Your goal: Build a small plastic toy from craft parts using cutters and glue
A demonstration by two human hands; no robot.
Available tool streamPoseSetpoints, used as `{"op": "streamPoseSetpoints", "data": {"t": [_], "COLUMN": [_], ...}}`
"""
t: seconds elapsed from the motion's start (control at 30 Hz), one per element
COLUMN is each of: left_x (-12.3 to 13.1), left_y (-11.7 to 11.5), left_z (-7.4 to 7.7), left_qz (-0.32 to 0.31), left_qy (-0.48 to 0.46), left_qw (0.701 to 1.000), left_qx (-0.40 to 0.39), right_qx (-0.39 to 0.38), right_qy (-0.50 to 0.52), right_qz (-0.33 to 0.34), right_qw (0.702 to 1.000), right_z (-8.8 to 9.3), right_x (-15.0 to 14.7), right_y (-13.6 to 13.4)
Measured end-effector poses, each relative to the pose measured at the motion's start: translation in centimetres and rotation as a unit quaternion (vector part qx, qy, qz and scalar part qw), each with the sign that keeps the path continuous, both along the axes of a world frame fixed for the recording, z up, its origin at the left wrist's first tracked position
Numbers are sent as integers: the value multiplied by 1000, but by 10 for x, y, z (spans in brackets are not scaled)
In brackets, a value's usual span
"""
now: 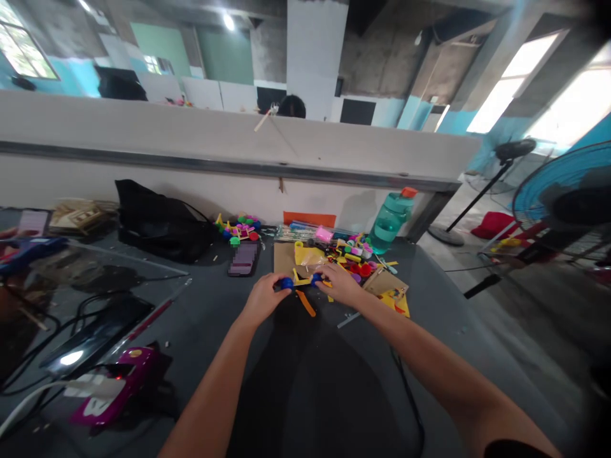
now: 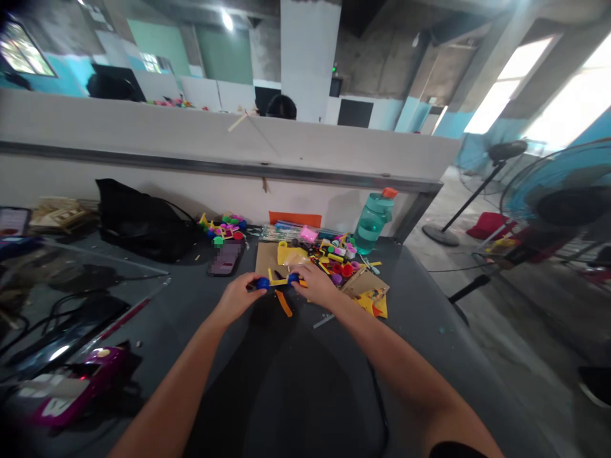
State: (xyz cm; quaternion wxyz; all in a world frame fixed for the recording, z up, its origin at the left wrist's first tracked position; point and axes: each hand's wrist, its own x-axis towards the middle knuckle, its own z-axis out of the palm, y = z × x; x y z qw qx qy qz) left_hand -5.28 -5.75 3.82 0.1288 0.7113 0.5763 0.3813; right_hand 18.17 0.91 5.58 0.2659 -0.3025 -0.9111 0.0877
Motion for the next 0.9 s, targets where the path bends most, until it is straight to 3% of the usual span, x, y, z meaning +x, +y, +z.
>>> {"op": "streamPoseSetpoints", "data": {"t": [0.27,0.5,0.67,0.9], "left_x": [-33,-36,-33,-33], "left_y": [-3,8,17,26], "left_z": [-5,-19,-28,-36], "left_qz": [164,319,347,332], "left_qy": [56,137,166,134], "left_qw": [985,937,922,930], "left_qx": [-12,-42,-50,-88], "right_qx": [-31,-65,-92,-113], "right_qy": [-20,-61,-77,-60], "right_qz": [28,34,19,13], "right_qw": [999,995,993,992], "right_z": [-14,-23,-37,-52], "right_x": [-84,-145,-164,-170], "right_y": [48,89,108,125]}}
